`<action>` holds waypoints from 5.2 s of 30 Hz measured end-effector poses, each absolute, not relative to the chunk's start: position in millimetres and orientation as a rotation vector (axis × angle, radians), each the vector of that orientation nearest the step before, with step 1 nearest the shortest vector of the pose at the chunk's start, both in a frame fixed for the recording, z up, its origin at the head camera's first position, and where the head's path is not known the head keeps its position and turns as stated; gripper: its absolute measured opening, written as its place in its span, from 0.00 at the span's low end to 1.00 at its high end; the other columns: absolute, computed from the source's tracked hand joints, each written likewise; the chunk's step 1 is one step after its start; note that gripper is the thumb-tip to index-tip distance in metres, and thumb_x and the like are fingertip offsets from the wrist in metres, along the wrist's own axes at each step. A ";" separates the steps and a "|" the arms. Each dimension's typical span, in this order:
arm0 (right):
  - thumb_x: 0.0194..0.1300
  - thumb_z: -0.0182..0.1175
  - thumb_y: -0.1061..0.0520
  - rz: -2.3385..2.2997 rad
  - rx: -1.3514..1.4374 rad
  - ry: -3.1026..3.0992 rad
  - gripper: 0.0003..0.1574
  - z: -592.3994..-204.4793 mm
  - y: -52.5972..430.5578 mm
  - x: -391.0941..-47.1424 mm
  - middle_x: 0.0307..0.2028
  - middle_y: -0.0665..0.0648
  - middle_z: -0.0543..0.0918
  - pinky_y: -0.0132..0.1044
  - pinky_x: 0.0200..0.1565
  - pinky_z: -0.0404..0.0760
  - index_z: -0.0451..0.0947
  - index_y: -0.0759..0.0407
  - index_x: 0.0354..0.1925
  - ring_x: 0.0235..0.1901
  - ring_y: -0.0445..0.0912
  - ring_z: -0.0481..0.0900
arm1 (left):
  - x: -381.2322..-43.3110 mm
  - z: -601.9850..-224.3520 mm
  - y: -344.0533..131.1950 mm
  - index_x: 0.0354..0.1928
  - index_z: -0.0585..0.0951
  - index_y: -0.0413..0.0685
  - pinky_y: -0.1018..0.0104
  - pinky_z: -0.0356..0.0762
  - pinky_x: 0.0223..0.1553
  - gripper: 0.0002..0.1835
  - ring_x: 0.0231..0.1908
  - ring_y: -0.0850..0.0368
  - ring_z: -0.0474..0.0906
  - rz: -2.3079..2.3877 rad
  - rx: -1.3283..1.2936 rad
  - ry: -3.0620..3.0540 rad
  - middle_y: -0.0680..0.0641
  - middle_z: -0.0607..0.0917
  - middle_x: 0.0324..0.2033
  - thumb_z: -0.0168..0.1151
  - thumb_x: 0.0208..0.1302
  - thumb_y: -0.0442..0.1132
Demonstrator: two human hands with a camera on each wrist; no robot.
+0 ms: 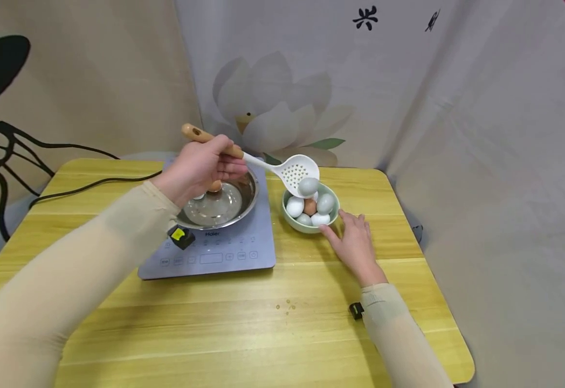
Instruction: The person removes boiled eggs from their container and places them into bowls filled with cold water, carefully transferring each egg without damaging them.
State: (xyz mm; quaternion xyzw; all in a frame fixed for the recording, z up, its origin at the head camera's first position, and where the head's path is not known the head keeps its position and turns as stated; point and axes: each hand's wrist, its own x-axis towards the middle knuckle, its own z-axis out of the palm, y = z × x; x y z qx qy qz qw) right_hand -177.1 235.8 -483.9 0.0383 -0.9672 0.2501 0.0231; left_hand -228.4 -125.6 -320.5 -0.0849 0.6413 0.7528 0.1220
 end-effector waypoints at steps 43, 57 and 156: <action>0.78 0.63 0.39 0.677 0.107 -2.899 0.43 -479.2 213.3 -170.0 0.71 0.78 0.73 0.74 0.81 0.53 0.75 0.75 0.68 0.76 0.82 0.58 | -139.5 -316.7 -293.0 0.68 0.82 0.45 0.85 0.84 0.51 0.24 0.45 0.70 0.91 1.929 -0.161 2.705 0.61 0.90 0.50 0.55 0.81 0.51; 0.77 0.65 0.42 0.698 0.108 -2.885 0.41 -484.2 213.7 -172.5 0.71 0.77 0.74 0.72 0.82 0.55 0.75 0.76 0.68 0.76 0.80 0.59 | -127.7 -325.2 -264.3 0.60 0.89 0.52 0.74 0.66 0.18 0.15 0.22 0.63 0.69 1.508 0.469 3.047 0.45 0.91 0.55 0.62 0.77 0.41; 0.76 0.61 0.31 0.651 0.084 -2.920 0.53 -481.1 211.1 -169.7 0.74 0.76 0.71 0.73 0.82 0.51 0.71 0.74 0.73 0.77 0.80 0.57 | -195.0 -327.3 -82.6 0.30 0.86 0.45 0.62 0.90 0.52 0.17 0.37 0.49 0.93 2.106 0.045 2.502 0.45 0.90 0.31 0.54 0.74 0.43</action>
